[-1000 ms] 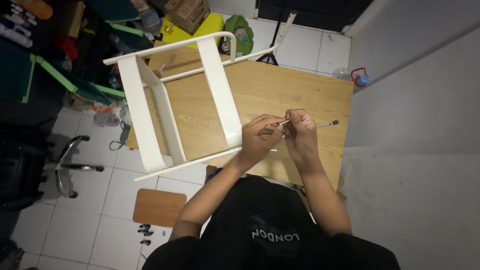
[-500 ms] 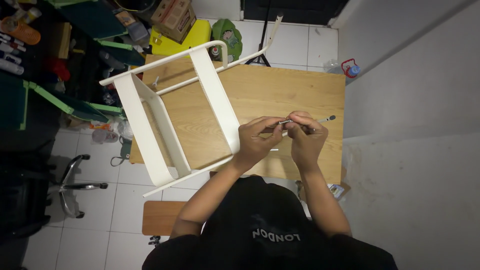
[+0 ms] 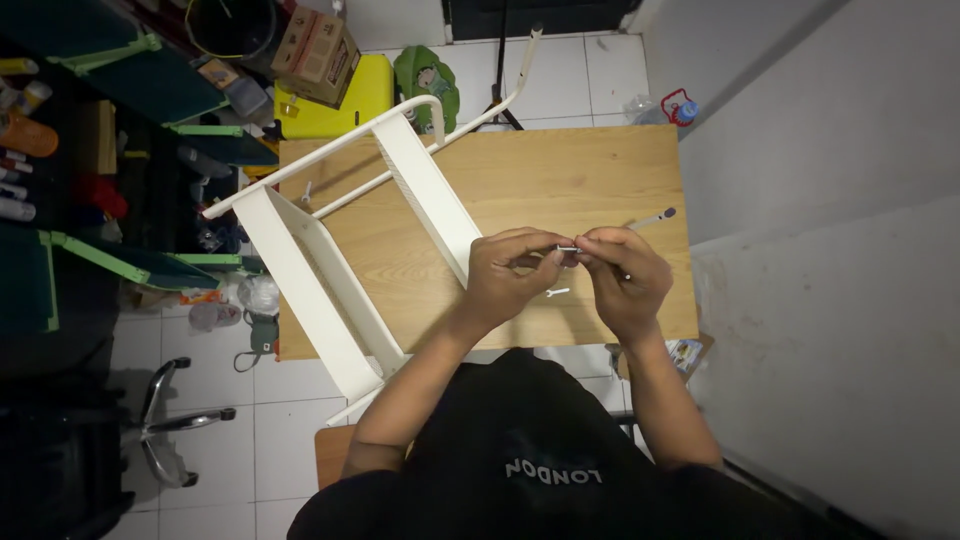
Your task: The person assembles a white metal shelving unit by connecting vertical poles to a mesh basket base using screws and an Allen key. They tighten multiple fasteners at each corner to secure the frame.
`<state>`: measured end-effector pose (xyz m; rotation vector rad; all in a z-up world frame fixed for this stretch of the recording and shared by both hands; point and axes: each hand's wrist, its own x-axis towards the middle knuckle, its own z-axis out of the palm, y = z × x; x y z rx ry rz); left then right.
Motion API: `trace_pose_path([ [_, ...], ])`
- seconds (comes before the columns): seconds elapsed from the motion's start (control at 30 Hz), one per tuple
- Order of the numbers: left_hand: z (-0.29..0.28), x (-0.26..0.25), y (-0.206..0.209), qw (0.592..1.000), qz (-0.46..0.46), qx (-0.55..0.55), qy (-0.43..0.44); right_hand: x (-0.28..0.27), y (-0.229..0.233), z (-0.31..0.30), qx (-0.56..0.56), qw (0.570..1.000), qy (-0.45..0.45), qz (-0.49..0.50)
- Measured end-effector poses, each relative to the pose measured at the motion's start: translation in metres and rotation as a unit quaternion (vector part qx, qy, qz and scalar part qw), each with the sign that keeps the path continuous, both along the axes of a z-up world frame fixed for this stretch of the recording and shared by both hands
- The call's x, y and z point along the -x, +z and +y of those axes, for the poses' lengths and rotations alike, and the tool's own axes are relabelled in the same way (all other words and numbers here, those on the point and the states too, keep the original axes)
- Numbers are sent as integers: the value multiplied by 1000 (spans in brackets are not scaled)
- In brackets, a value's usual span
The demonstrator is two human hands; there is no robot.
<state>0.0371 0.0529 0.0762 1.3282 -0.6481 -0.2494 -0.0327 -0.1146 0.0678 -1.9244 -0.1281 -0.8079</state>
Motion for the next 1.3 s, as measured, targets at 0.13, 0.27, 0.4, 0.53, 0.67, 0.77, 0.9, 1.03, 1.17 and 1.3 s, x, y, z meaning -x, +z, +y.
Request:
trace_pose_path([
  [0.13, 9, -2, -3, 999, 5, 15, -37, -1, -4, 9, 4, 1000, -24, -8],
  [0.27, 13, -4, -12, 992, 67, 58, -86, 1, -9, 15, -25, 999, -20, -19],
  [0.4, 11, -7, -17, 975, 159, 89, -129, 3, -7, 11, -16, 999, -12, -30],
  [0.53, 14, -11, -12, 976, 125, 62, -166, 13, -3, 4, 44, 998, -49, 16],
  [0.67, 16, -11, 0, 987, 49, 12, -154, 19, -1, 4, 59, 994, -80, 45],
  [0.77, 15, -11, 5, 991, -3, -11, -135, 19, 1, 5, 88, 992, -84, 25],
  [0.9, 12, -12, 5, 986, 47, 16, -157, 20, 9, 3, 128, 988, -81, -5],
  [1.03, 11, -12, 5, 980, 73, 33, -184, 26, 17, 0, 59, 995, -65, 44],
  [1.17, 13, -13, 7, 982, 31, 12, -183, 29, 17, 0, 27, 996, -63, 50],
  [1.3, 15, -10, 9, 986, -5, -8, -169, 27, 13, -1, 24, 997, -49, 53],
])
